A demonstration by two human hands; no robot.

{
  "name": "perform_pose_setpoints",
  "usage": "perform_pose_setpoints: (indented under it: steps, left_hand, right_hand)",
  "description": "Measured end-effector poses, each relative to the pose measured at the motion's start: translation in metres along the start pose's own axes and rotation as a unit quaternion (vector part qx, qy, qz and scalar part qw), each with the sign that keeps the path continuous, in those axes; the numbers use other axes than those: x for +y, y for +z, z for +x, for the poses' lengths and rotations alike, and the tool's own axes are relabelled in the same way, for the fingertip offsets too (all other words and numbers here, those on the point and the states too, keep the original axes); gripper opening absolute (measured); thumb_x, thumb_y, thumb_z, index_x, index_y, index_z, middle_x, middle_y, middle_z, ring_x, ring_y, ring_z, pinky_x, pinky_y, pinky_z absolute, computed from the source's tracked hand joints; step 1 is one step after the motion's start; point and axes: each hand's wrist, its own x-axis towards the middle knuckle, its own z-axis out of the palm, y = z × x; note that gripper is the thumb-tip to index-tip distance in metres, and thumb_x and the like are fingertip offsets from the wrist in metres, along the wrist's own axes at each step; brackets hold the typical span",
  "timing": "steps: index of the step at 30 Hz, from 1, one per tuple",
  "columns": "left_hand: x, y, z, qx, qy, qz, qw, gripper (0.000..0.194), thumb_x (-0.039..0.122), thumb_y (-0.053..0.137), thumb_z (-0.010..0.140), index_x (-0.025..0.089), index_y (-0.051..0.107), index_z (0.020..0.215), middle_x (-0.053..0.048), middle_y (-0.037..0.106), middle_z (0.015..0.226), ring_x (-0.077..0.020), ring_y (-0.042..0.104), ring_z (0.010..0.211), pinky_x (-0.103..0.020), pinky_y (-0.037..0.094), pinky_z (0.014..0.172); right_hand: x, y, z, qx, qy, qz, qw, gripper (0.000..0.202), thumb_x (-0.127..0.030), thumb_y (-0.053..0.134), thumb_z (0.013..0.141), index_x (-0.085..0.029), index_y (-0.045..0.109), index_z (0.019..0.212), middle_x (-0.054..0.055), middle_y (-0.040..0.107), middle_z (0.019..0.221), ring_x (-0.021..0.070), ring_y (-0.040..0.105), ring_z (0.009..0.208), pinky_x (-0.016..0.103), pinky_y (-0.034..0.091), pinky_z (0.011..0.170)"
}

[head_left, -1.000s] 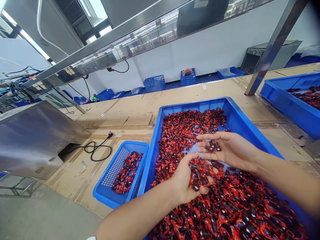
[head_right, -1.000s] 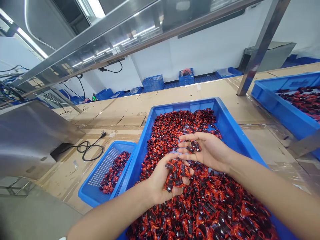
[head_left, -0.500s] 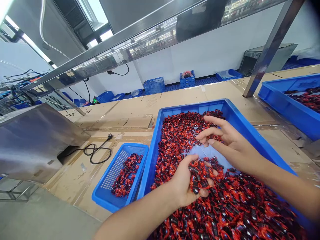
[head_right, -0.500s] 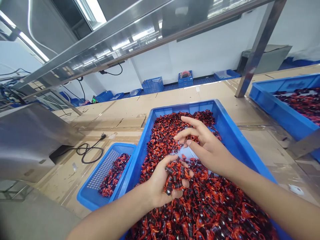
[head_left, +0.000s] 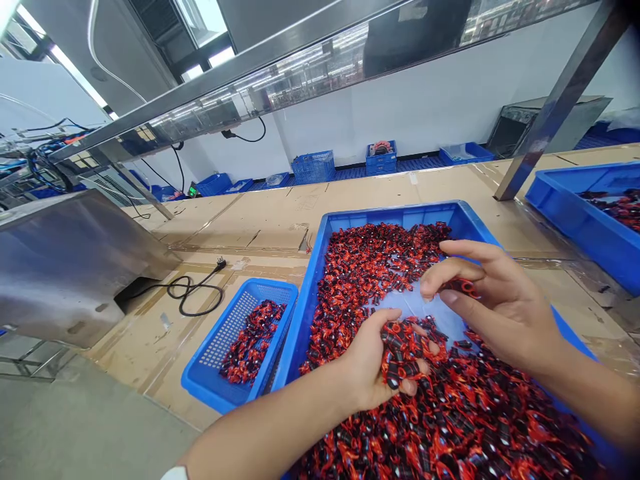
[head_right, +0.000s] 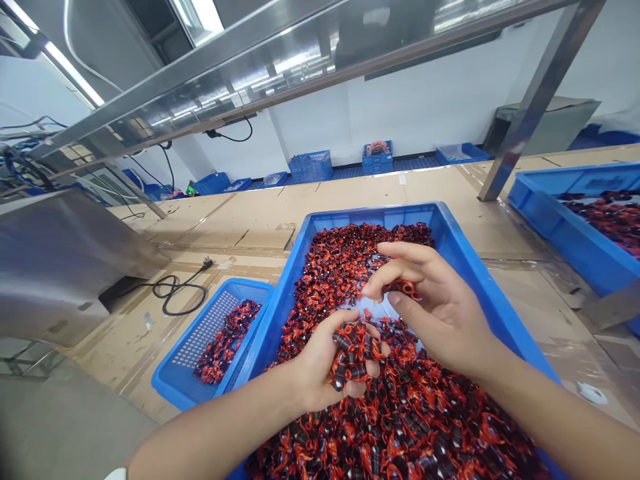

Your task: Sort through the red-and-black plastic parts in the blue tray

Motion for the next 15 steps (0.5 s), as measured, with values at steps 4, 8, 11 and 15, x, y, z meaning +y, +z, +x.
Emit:
perform_pose_setpoints:
  steps: [4, 8, 11, 15]
  left_hand:
    - [-0.0001, -0.0002, 0.0001, 0.001, -0.002, 0.002, 1.000, 0.035, 0.049, 0.063, 0.102, 0.014, 0.071, 0.097, -0.009, 0.072, 0.089, -0.0138, 0.064, 0.056, -0.020, 0.033, 0.037]
    - [0.0013, 0.0029, -0.0016, 0.012, -0.008, 0.004, 1.000, 0.037, 0.048, 0.057, 0.105, 0.014, 0.070, 0.097, -0.009, 0.073, 0.088, -0.0135, 0.063, 0.054, -0.020, 0.033, 0.035]
    - [0.0019, 0.0056, -0.0033, 0.024, -0.010, 0.003, 1.000, 0.039, 0.047, 0.051, 0.107, 0.014, 0.070, 0.096, -0.009, 0.072, 0.087, -0.0136, 0.064, 0.052, -0.020, 0.033, 0.034]
    - [0.0014, 0.0068, -0.0043, 0.029, -0.001, 0.011, 1.000, 0.044, 0.046, 0.043, 0.110, 0.015, 0.069, 0.093, -0.010, 0.072, 0.087, -0.0130, 0.062, 0.051, -0.019, 0.033, 0.034]
  right_hand:
    - [-0.0016, 0.0015, -0.0016, 0.004, -0.023, 0.000, 1.000, 0.042, -0.024, 0.071, 0.110, -0.046, 0.069, 0.145, 0.001, 0.080, 0.092, 0.0267, 0.079, 0.092, 0.044, 0.066, 0.080]
    - [-0.0009, 0.0024, -0.0017, 0.018, -0.038, -0.003, 0.999, 0.039, -0.021, 0.072, 0.108, -0.040, 0.070, 0.142, 0.002, 0.081, 0.093, 0.0271, 0.081, 0.092, 0.045, 0.067, 0.082]
    - [0.0017, 0.0022, -0.0029, 0.014, -0.070, -0.037, 0.997, 0.041, -0.018, 0.066, 0.111, -0.043, 0.069, 0.144, 0.002, 0.081, 0.099, 0.0254, 0.080, 0.096, 0.044, 0.067, 0.086]
    - [0.0032, 0.0029, -0.0045, 0.004, -0.118, -0.075, 0.990, 0.047, -0.014, 0.060, 0.113, -0.047, 0.068, 0.146, 0.002, 0.078, 0.101, 0.0238, 0.078, 0.095, 0.042, 0.066, 0.086]
